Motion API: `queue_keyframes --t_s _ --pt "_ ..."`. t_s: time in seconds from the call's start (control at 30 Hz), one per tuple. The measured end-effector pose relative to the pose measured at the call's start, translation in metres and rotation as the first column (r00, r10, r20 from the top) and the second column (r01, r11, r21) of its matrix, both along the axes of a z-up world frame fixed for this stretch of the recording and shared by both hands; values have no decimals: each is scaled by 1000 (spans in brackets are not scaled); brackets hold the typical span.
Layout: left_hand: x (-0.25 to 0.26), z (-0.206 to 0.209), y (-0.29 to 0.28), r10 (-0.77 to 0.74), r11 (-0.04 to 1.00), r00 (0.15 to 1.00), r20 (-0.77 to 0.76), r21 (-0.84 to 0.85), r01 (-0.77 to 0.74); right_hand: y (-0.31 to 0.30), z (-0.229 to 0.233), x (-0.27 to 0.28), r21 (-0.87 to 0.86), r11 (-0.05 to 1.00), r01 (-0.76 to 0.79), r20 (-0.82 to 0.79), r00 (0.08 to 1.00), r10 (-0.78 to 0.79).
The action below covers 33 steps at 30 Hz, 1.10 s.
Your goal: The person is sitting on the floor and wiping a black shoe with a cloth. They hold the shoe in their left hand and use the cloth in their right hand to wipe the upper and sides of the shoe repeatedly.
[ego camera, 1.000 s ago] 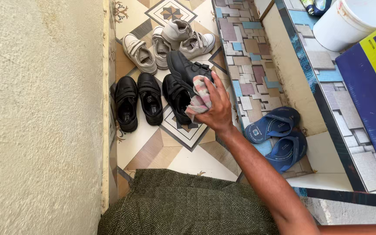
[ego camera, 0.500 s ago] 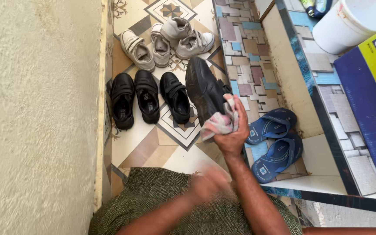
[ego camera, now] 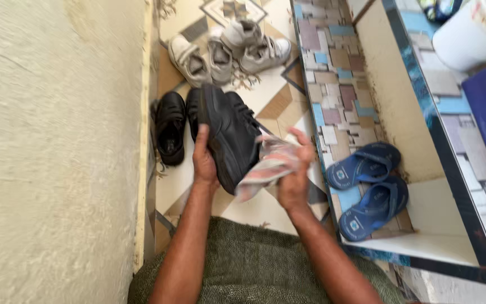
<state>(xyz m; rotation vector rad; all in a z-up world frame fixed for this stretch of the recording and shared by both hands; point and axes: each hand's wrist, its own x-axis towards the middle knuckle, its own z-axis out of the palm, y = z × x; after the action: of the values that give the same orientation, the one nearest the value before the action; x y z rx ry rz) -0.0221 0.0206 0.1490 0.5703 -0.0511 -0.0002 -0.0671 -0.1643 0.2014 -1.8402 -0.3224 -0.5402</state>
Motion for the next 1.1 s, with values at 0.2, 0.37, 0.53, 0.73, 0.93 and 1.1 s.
queue_keyframes --t_s 0.2,0.37,0.53,0.73,0.93,1.1 --pt "-4 -14 -21 -211 976 976 -58 -61 207 3 61 55 -150 983 103 155 985 -80" --pt "1 -27 -33 -121 990 950 -289 32 135 54 66 92 -553 825 -112 63 982 176" --pt "11 -41 -12 15 999 944 -329 -36 -29 55 28 40 -711 683 -168 8 969 247" --pt "11 -41 -1 114 993 916 -385 45 -105 24 3 -37 -618 731 -290 -149 956 254" --pt "0 -30 -22 -156 978 975 -156 -160 131 -32 13 -24 227 974 18 -288 956 49" --pt "-7 -29 -35 -212 977 977 15 15 211 -30 18 -4 351 936 27 -5 1000 -27"
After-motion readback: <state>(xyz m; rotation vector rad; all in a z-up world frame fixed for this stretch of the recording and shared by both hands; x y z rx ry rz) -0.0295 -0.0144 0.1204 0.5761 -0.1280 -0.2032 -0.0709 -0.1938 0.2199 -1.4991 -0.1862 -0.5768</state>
